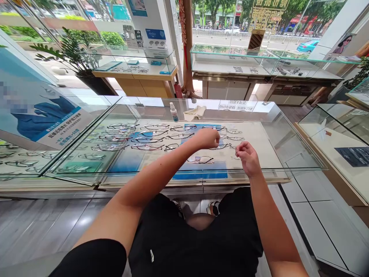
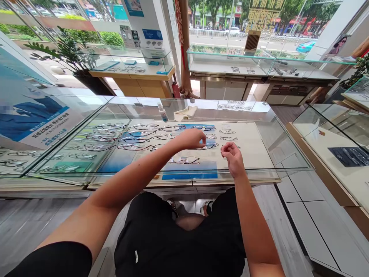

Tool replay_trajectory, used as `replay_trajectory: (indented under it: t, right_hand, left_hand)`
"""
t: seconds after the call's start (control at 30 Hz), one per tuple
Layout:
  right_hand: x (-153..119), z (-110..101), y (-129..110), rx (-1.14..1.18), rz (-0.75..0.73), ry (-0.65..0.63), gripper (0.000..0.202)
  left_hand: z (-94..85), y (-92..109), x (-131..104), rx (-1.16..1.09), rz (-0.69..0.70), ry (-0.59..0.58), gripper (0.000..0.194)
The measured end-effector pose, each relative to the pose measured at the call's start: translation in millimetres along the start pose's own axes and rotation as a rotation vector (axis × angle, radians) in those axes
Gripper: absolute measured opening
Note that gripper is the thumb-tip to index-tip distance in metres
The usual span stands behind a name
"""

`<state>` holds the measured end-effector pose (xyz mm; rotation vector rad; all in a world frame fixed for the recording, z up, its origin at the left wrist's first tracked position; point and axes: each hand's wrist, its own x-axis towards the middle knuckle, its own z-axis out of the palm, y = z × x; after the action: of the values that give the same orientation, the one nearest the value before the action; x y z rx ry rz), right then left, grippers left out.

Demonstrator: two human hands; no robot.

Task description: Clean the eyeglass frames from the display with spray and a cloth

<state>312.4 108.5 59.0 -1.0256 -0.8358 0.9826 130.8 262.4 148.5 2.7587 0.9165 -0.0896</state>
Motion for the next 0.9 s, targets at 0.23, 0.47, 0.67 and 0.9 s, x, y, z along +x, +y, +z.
replay_trajectory:
  t: [0.23,0.47,0.67,0.9]
  right_hand:
    - [-2.6,5.9,0.3,-0.019,-0.019,0.072,0.028]
    - [32.3,49.9,-15.8,0.021,0.018,-0.13,0.031]
    - [90.8,110.3,-44.0,-0.039,-0.089,-0.328,0.032]
    - [142.6,149.0,-28.0,-0.264,-0.207,-0.341,0.032]
  left_hand:
    - [-9.5,-33.0,-22.7,-0.424,0.029,0.232,0.019]
    - [-17.8,-75.4,-39.5,-0.941,0.034,0.612,0.032]
    - [-18.2,-106.8,-44.3,-1.191,0.006,0.775,0.037]
    - [3.3,-128.9,-46.3,-1.235,-0.027,0.819,0.044]
